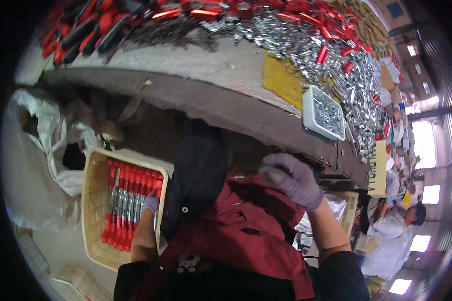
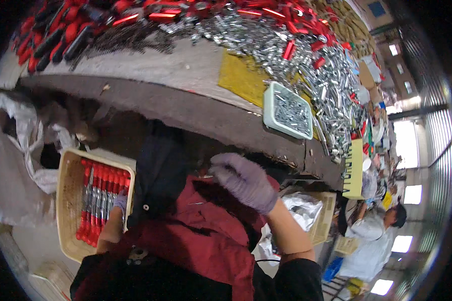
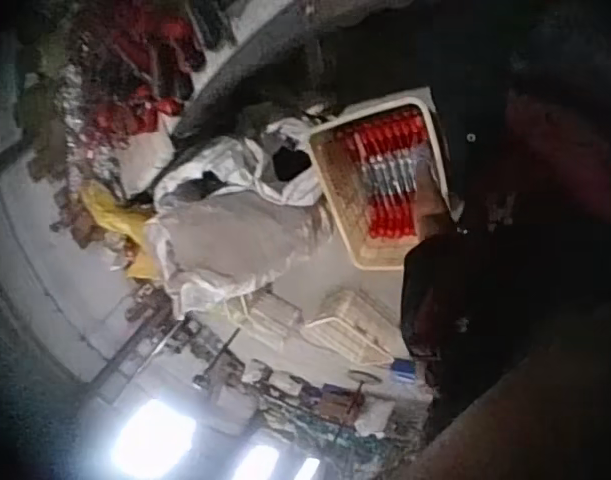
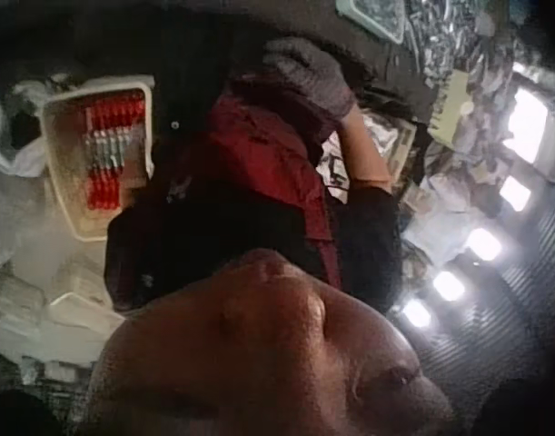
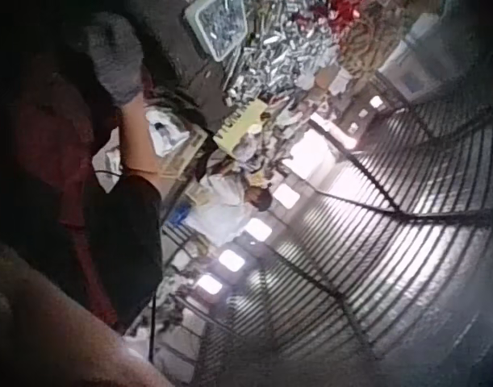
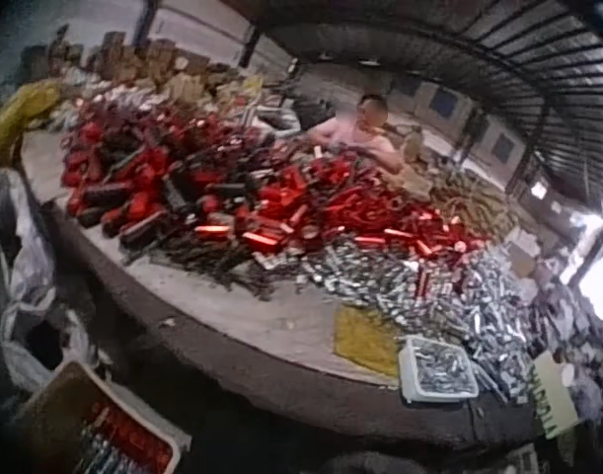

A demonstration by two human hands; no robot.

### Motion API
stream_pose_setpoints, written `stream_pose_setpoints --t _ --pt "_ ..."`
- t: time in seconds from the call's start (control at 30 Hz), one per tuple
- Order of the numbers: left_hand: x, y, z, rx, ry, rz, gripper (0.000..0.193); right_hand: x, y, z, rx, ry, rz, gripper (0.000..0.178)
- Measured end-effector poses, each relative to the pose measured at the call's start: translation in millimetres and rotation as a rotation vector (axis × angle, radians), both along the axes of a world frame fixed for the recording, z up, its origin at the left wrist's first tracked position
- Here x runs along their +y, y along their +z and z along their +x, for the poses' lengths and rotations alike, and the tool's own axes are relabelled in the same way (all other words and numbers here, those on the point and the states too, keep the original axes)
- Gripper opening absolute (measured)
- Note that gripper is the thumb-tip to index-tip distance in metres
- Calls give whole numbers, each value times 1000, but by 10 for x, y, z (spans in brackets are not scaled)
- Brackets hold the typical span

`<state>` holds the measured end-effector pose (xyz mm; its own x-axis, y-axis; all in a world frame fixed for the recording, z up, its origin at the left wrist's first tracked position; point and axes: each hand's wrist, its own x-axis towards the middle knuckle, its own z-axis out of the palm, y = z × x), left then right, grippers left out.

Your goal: The person assembles tools by fitting metal cylinders, springs, and shafts together by hand and attaching handles, then places the assembled tools into a basket.

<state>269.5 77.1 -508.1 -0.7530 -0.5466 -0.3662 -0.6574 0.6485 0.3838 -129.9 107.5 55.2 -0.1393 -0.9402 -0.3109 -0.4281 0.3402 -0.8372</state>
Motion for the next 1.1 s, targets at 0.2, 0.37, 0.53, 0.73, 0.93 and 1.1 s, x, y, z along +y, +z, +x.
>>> stream_pose_setpoints --t 0.2,0.37,0.53,0.73,0.93,1.1 --pt "-318 1196 -468 451 1084 244 37 228 327 -1221 731 -84 -196 24" --pt "-681 3100 -978 1027 1117 84 34 -57 321 -2664 980 -356 -202 24" --pt "-1037 4439 -2254 1089 572 -163 26 -1198 75 -3545 1351 -219 215 22" --pt "-1235 5313 -3409 998 -117 -341 19 -1577 78 -3794 1264 -201 352 26" --pt "-1357 5747 -4182 952 -176 30 26 -869 445 -3504 1042 -211 9 36" --pt "-1556 5987 -5271 767 -407 -183 33 -176 640 -2997 -252 -543 -204 42"
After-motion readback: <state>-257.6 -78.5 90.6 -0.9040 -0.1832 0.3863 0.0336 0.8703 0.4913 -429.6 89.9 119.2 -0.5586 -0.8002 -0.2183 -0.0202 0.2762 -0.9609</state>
